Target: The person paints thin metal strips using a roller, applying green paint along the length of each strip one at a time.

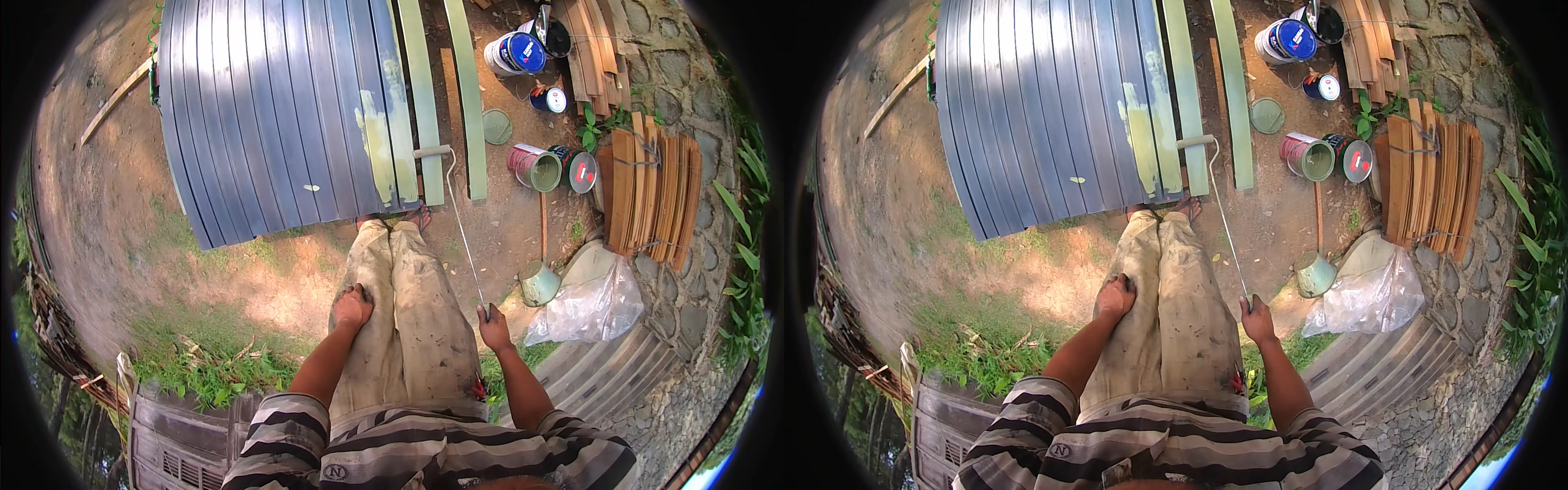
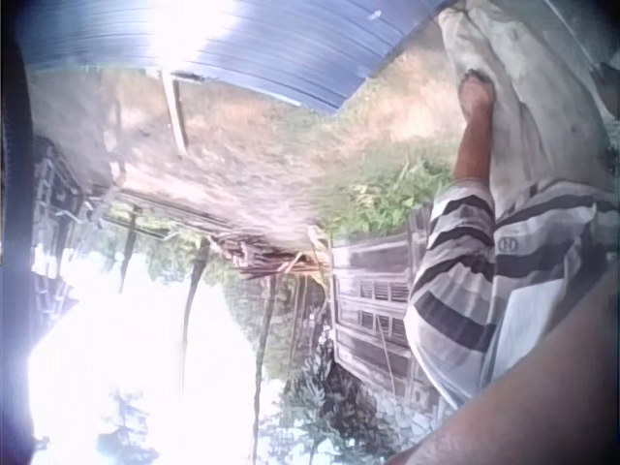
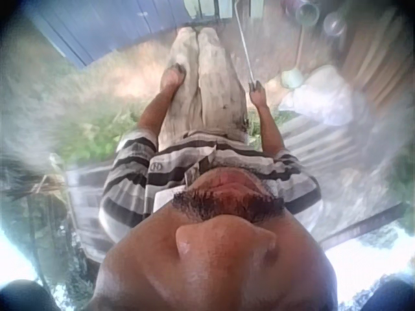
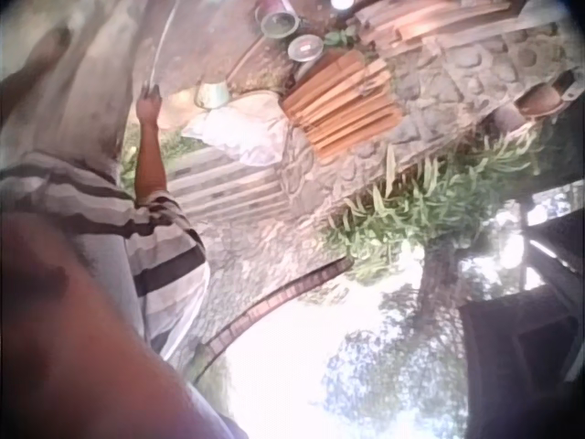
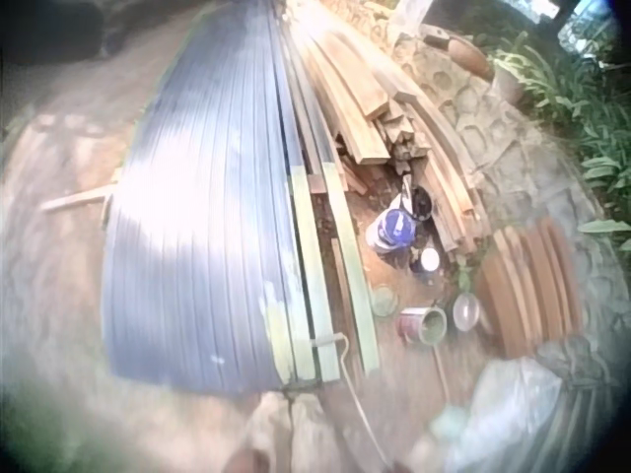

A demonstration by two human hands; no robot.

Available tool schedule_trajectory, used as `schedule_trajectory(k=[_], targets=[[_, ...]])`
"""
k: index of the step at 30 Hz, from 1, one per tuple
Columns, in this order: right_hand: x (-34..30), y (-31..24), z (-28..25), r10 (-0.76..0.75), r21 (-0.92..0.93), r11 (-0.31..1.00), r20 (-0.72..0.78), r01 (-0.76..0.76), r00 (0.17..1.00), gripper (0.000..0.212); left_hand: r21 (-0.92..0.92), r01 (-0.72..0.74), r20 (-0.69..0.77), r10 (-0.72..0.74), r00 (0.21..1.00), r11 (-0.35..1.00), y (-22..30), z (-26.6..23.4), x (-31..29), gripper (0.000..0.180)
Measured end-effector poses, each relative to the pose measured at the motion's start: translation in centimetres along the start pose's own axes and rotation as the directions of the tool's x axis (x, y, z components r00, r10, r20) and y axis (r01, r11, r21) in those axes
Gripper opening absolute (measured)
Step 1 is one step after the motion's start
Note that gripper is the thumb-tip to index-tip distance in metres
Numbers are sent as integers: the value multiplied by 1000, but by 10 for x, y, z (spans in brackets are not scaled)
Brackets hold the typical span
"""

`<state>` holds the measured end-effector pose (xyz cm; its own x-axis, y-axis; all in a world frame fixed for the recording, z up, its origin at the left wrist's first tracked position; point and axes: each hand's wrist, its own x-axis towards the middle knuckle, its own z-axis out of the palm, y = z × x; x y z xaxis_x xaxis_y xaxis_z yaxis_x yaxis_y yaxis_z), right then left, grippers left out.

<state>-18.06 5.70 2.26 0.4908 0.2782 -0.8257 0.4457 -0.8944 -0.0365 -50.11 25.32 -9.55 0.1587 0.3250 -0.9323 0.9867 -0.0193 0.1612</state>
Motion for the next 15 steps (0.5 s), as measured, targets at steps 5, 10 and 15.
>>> schedule_trajectory(k=[5,10,15], targets=[[-52,59,23,-70,71,995,-52,74,996,48,20,-7,-15,7,1000,1000,-4,4,-1,40],[-100,96,36,-18,125,992,-14,20,1000,49,62,-30,-25,32,999,998,0,1,-3,39],[-134,114,41,103,89,990,81,-110,991,52,65,2,3,-2,1000,998,3,1,-1,40]])
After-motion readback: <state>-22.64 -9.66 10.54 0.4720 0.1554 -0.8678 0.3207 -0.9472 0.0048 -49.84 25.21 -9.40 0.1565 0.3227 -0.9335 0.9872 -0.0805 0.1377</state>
